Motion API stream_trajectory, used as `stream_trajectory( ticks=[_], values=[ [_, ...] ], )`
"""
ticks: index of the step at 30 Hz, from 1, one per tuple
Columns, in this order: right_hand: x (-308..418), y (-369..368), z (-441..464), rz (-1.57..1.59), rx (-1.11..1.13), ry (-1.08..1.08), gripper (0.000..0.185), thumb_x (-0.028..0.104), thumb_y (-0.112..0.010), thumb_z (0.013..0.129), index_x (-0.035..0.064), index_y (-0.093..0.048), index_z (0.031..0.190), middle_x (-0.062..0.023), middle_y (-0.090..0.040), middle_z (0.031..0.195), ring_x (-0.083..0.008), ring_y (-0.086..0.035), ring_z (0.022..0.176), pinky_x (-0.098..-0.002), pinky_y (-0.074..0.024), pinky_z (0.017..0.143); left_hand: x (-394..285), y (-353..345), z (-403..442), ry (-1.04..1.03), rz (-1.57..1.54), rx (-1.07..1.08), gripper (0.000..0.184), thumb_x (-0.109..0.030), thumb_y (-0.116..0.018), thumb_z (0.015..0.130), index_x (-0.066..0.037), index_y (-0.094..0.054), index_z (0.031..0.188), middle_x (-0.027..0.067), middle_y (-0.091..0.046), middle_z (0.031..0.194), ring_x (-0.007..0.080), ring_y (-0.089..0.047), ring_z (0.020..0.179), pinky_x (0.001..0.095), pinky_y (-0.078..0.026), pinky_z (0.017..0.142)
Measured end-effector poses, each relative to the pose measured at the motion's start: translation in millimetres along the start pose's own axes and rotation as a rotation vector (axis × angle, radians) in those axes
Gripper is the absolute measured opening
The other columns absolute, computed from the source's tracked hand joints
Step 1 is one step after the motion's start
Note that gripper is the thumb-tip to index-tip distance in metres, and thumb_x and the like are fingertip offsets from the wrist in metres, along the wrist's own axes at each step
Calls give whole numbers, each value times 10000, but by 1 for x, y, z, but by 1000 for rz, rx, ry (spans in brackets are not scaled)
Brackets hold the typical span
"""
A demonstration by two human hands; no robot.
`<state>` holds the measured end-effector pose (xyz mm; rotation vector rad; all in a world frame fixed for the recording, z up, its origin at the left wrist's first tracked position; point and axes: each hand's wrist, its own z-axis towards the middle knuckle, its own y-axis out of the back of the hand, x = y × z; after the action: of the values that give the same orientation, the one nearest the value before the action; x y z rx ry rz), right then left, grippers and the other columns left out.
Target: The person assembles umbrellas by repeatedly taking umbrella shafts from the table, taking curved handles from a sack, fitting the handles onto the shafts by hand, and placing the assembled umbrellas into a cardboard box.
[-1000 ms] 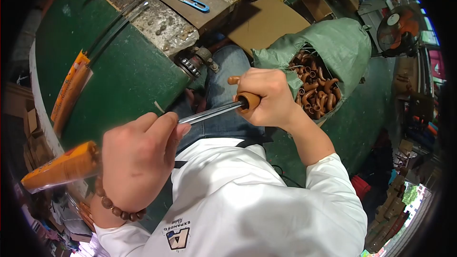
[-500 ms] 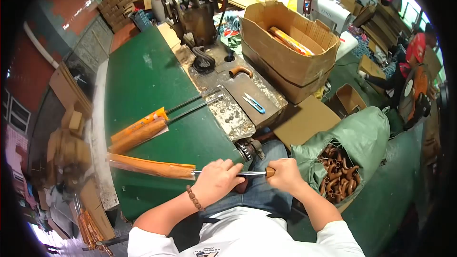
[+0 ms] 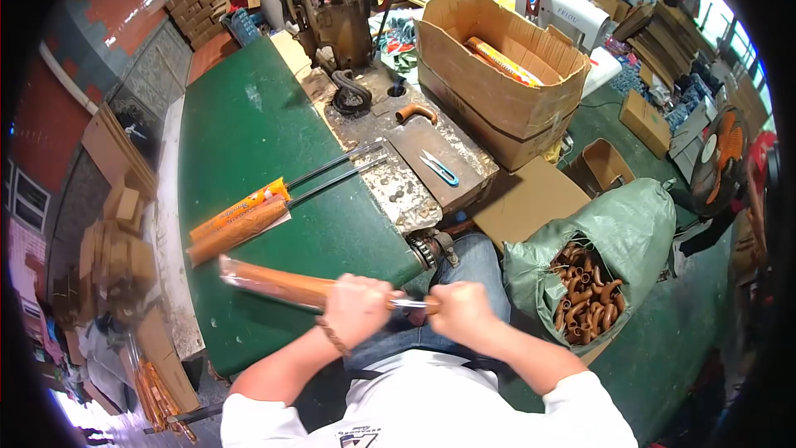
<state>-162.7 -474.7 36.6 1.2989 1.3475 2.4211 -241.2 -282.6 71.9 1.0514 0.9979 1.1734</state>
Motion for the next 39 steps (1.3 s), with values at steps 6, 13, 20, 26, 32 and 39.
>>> stream_trajectory(
  ticks=[6,13,20,26,32,39],
  values=[
    [3,-14,4,43,52,-115,123,129,-704,672,45,-619,640,-149,-654,632,-352,-585,538,-422,-471,528,-21,-24,15,-3,-10,96,155,-199,-656,784,-108,-618,663,59,-663,633,268,-650,597,359,-481,630],
    [-10,8,16,131,170,-193,122,141,-691,694,24,-683,727,-163,-690,690,-366,-622,571,-417,-498,555,-35,-22,31,-12,-280,139,276,-247,-743,729,-78,-658,930,118,-696,977,284,-666,878,404,-509,781],
    [-36,96,57,239,-87,-372,111,-63,-600,617,1,-670,673,-71,-649,626,-177,-522,533,-299,-430,522,-48,14,5,-97,-651,-427,609,-249,-832,696,-52,-609,1227,169,-585,1297,331,-595,1132,453,-494,950],
    [-95,221,172,-637,-648,-149,44,63,-624,744,35,-655,759,-112,-647,668,-272,-555,556,-367,-453,555,-35,-4,-31,138,-841,-392,634,-224,-858,712,-52,-611,1270,160,-575,1302,338,-592,1134,439,-487,992],
    [-169,246,259,-1151,-734,-164,386,310,-662,852,111,-650,1182,-81,-652,1134,-297,-606,1040,-411,-481,874,-30,-5,-30,225,-787,-261,577,-166,-833,722,-29,-624,1242,159,-587,1275,325,-594,1098,423,-495,964],
    [-204,140,79,-436,-717,-198,217,121,-687,833,33,-664,1030,-86,-678,972,-266,-627,847,-336,-507,778,20,-12,0,369,-655,-334,434,-87,-763,757,-20,-654,1172,146,-633,1184,309,-608,1053,399,-496,941]
  ],
)
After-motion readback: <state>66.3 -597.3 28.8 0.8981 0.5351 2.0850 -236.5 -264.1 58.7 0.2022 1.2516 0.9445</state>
